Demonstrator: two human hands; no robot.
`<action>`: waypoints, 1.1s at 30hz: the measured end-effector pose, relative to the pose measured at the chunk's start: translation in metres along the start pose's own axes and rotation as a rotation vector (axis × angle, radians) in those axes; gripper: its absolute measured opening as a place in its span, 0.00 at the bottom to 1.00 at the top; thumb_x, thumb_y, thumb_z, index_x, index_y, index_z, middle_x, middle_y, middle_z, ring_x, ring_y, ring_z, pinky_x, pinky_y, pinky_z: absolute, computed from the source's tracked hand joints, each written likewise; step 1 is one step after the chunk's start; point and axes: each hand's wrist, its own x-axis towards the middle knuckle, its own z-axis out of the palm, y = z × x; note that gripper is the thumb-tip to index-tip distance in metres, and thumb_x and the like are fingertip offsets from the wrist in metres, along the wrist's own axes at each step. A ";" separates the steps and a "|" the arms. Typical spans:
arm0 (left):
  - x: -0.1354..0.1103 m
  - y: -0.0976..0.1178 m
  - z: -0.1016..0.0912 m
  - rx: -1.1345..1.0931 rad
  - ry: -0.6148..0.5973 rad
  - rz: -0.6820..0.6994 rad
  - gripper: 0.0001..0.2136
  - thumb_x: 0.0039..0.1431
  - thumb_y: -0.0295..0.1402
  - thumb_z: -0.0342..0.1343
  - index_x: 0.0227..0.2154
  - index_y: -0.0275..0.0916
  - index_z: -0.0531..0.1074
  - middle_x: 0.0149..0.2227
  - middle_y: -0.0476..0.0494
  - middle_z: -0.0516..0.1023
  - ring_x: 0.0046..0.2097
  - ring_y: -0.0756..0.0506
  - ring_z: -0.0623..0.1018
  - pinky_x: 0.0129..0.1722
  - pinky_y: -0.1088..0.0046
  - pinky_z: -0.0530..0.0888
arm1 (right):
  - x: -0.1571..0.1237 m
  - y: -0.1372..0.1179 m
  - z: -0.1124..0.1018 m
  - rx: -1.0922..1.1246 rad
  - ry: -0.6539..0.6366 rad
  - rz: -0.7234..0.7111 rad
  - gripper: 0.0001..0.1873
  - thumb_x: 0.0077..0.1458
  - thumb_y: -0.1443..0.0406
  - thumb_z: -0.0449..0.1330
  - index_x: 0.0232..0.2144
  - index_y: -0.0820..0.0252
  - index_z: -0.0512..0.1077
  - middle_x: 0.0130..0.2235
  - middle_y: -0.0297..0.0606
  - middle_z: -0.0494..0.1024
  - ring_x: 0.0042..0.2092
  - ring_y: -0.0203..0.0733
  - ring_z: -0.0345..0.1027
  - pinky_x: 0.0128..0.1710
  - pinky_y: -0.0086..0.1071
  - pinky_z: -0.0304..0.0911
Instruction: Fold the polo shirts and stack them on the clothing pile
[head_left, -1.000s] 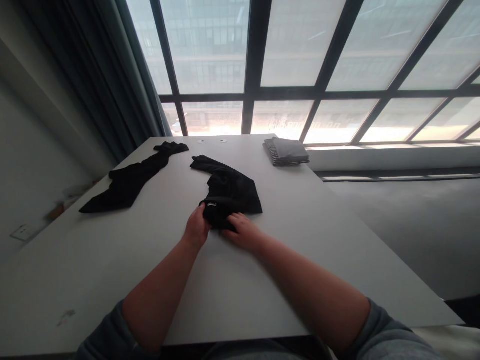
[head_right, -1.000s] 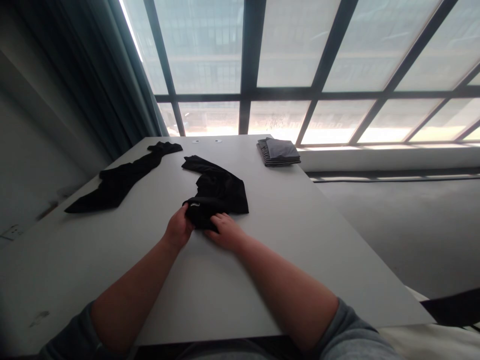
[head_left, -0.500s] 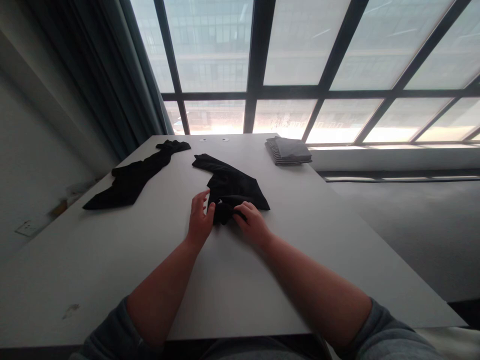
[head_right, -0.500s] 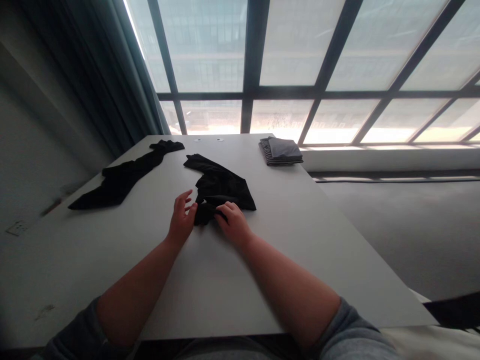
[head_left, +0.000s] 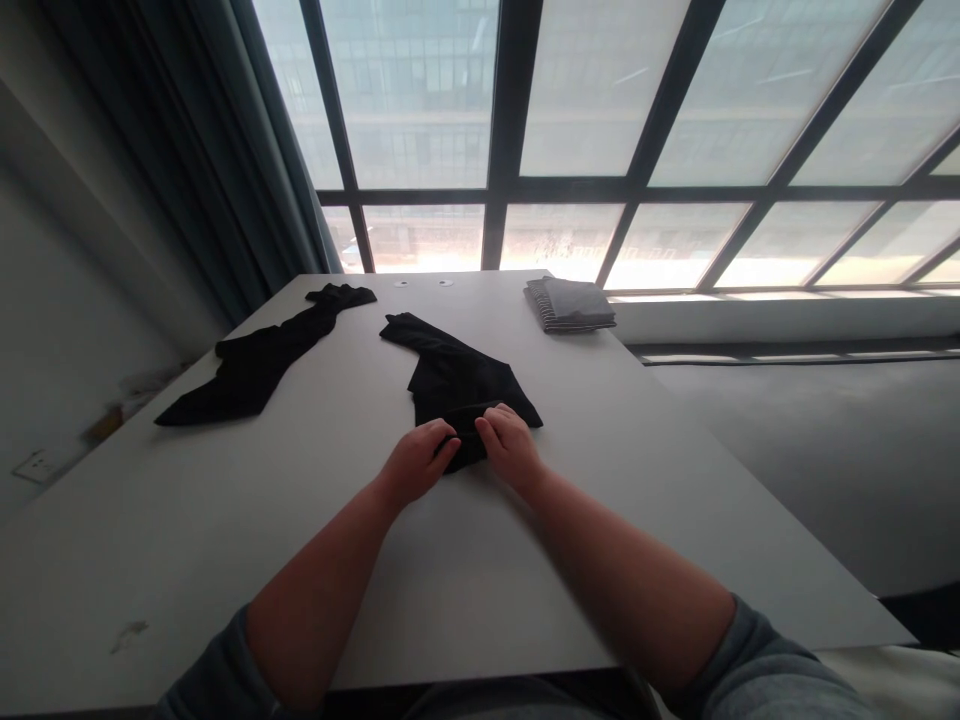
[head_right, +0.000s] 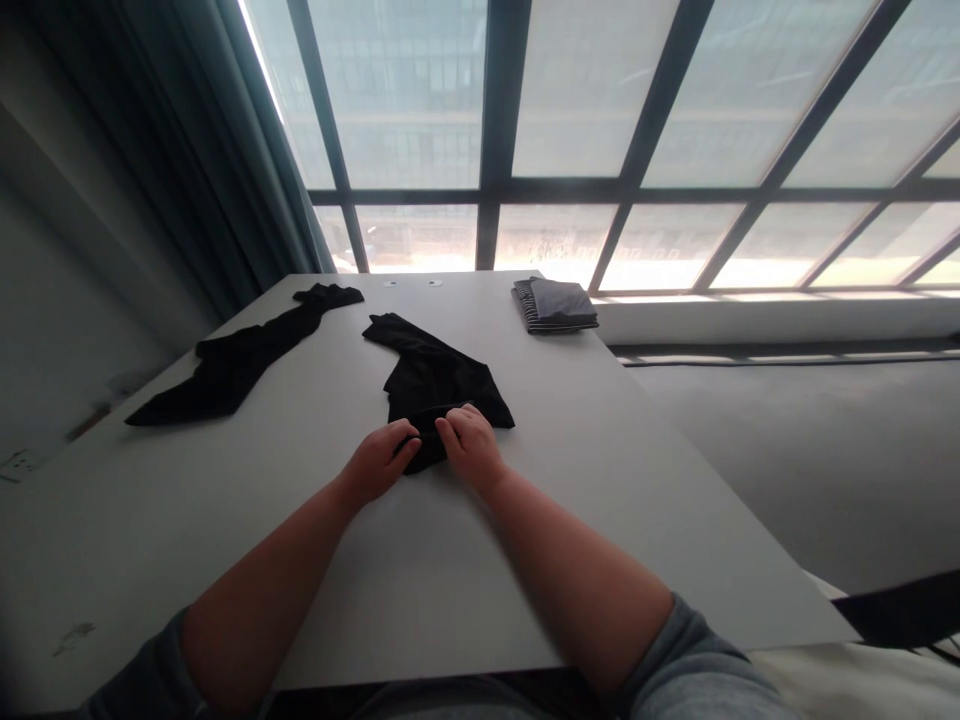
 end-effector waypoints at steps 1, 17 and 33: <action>-0.001 0.002 -0.001 -0.010 -0.025 -0.022 0.15 0.73 0.43 0.46 0.34 0.41 0.68 0.33 0.47 0.73 0.34 0.46 0.72 0.37 0.70 0.66 | 0.000 0.000 0.000 0.009 -0.001 -0.004 0.26 0.73 0.54 0.45 0.22 0.56 0.52 0.24 0.34 0.61 0.32 0.40 0.56 0.36 0.36 0.53; 0.002 0.009 -0.004 0.042 -0.104 -0.130 0.20 0.74 0.46 0.38 0.26 0.43 0.56 0.24 0.50 0.65 0.27 0.47 0.66 0.31 0.68 0.57 | 0.003 -0.006 -0.004 0.048 -0.158 0.101 0.27 0.72 0.51 0.45 0.22 0.57 0.53 0.22 0.31 0.59 0.25 0.34 0.51 0.29 0.33 0.45; 0.004 -0.021 0.000 0.102 0.182 -0.339 0.15 0.73 0.44 0.40 0.33 0.44 0.62 0.28 0.49 0.70 0.30 0.44 0.72 0.33 0.70 0.62 | 0.004 0.021 0.001 0.122 -0.236 0.090 0.17 0.66 0.56 0.58 0.27 0.57 0.65 0.32 0.36 0.70 0.39 0.42 0.63 0.43 0.36 0.59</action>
